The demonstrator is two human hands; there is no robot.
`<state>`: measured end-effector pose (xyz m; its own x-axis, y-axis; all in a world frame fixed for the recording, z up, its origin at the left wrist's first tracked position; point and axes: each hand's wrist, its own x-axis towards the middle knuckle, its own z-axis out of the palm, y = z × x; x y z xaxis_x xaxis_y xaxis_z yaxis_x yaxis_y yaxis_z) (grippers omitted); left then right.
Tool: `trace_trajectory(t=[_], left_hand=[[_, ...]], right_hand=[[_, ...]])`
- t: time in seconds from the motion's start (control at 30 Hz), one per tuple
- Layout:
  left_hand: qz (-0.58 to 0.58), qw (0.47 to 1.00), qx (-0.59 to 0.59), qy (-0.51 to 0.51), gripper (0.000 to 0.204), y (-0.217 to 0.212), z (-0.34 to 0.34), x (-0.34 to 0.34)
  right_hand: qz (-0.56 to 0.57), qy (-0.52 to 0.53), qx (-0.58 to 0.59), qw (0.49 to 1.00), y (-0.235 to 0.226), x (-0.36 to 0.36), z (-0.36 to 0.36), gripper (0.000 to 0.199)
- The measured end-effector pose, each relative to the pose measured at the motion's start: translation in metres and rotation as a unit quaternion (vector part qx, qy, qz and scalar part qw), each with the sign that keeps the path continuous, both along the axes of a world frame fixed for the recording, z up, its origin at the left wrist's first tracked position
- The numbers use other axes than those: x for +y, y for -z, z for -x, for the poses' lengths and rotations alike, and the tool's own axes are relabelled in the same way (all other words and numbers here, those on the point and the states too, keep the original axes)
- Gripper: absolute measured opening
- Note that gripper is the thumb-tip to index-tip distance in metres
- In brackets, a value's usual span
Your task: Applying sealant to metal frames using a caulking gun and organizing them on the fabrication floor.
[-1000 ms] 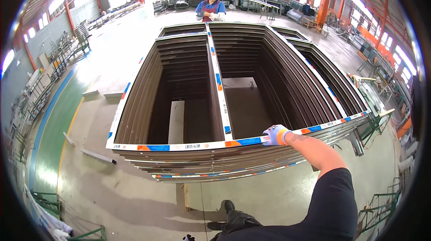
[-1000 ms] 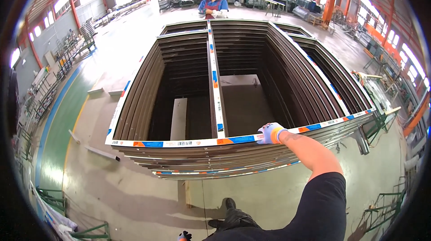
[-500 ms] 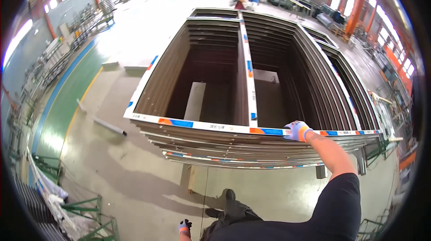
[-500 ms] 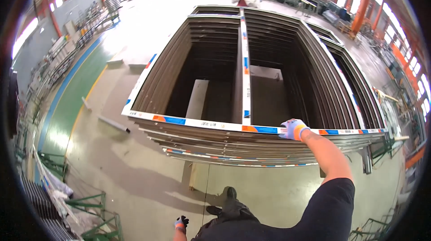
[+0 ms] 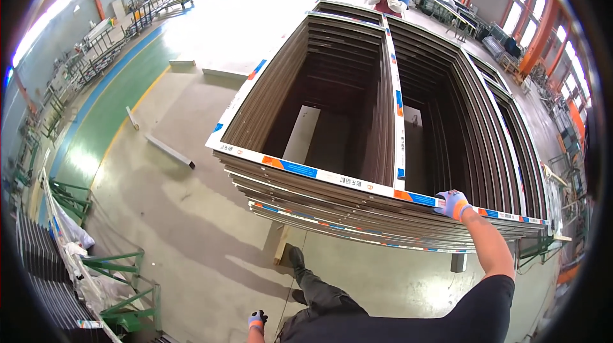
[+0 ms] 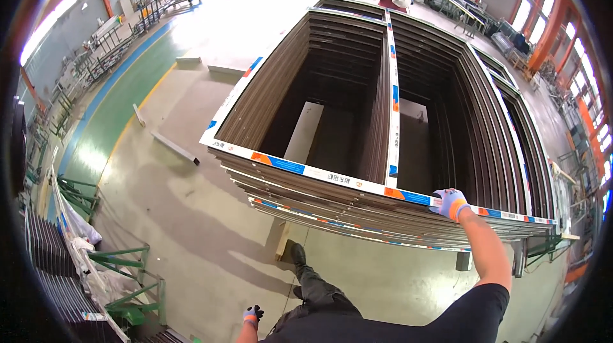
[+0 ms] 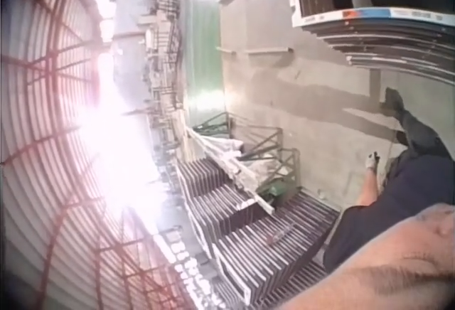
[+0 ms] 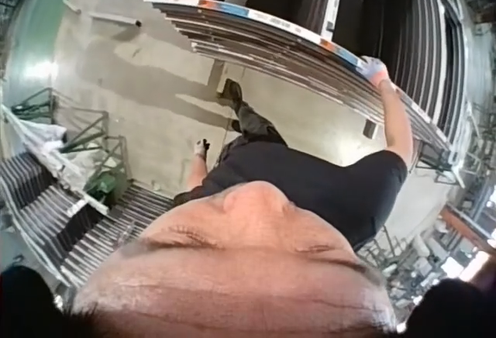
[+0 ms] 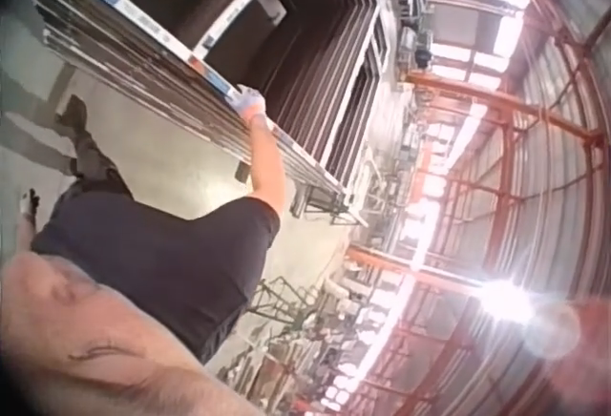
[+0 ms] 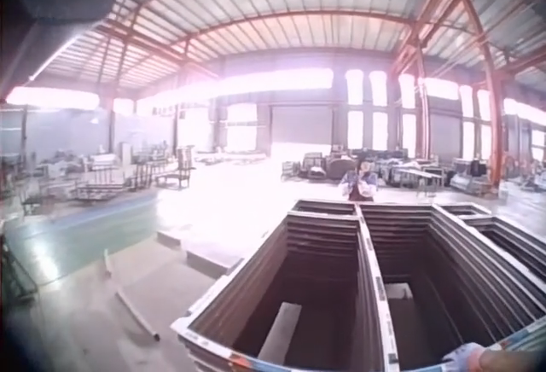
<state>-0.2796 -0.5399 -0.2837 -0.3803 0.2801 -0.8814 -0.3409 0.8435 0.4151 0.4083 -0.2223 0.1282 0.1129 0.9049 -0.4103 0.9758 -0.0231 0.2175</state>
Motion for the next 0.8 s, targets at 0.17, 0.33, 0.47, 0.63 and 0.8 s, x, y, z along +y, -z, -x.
trace_trajectory(t=[0.17,0.33,0.47,0.63,0.8], left_hand=[[-0.023,0.999,-0.001,0.025,0.027,-0.012,0.016,0.071],[-0.117,0.982,0.084,0.126,0.036,-0.014,0.039,0.150],[-0.105,0.960,0.143,0.215,0.038,-0.056,0.034,0.228],[-0.138,0.928,0.206,0.278,0.038,-0.071,0.038,0.262],[-0.275,0.782,0.279,0.485,0.036,-0.200,-0.041,0.342]], right_hand=[[-0.013,0.013,0.022,1.000,0.010,0.007,-0.007,0.060],[-0.155,-0.041,0.098,0.982,0.057,-0.006,-0.047,0.056],[-0.052,0.063,0.060,0.995,0.058,-0.029,-0.063,0.075],[-0.094,-0.025,0.111,0.989,0.068,0.002,-0.061,0.067],[-0.062,-0.127,0.054,0.989,0.037,-0.014,-0.053,0.052]])
